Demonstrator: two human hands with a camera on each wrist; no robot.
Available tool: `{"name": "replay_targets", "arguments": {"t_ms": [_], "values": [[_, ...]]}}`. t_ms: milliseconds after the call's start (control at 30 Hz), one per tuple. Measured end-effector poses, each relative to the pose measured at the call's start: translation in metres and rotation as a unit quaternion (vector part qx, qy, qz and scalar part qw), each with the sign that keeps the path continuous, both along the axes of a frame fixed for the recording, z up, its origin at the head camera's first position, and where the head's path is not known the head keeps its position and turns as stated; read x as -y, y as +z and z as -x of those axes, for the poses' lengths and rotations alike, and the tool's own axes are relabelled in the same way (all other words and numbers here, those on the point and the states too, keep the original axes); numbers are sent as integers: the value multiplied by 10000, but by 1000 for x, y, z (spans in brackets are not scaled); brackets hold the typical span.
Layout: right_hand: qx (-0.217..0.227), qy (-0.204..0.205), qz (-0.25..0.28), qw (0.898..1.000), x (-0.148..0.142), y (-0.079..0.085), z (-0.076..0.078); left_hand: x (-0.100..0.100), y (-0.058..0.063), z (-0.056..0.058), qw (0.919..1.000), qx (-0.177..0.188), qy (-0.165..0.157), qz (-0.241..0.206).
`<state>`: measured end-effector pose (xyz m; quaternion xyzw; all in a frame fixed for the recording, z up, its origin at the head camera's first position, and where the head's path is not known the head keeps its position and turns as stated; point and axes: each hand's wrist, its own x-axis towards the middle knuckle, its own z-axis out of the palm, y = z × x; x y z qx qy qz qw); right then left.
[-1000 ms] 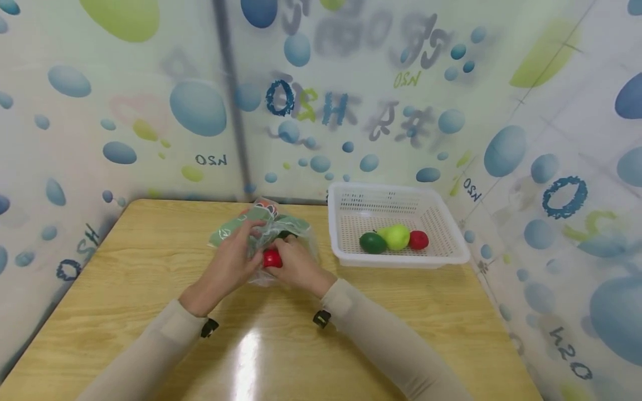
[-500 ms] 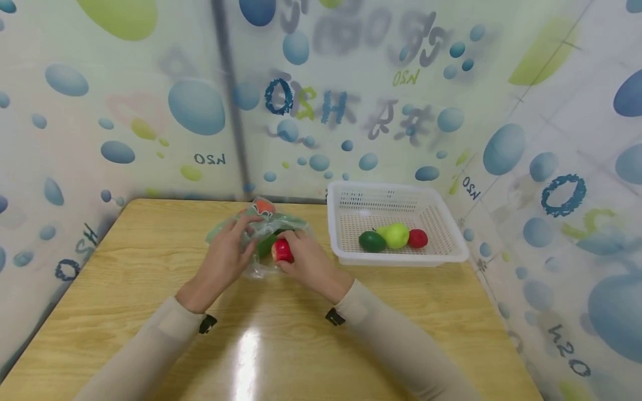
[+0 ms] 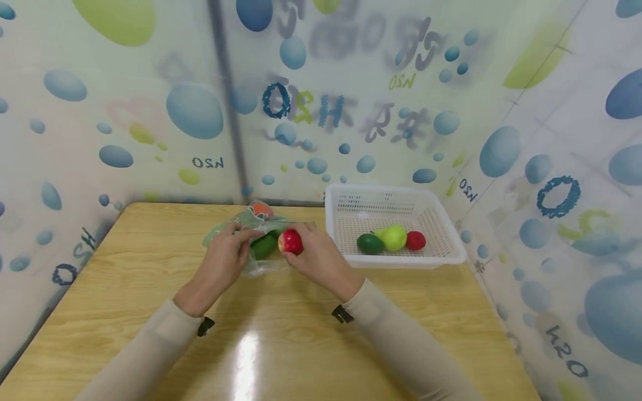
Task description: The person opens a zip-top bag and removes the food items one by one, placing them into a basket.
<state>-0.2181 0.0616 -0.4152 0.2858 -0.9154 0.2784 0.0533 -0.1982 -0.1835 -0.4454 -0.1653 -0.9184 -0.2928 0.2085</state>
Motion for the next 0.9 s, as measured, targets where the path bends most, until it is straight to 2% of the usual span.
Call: {"name": "replay_targets", "arguments": {"t_ms": [200, 433, 667, 900], "values": [[-67, 119, 154, 9998, -7, 8, 0, -1, 3, -1, 9991, 394, 164, 21], [-299, 299, 442, 9981, -20, 15, 0, -3, 2, -2, 9982, 533, 201, -204], [-620, 402, 684, 9949, -34, 22, 2, -3, 0, -1, 9988, 388, 273, -76], [-493, 313, 1258, 9903, -48, 29, 5, -1, -3, -1, 9995, 13, 295, 77]]}}
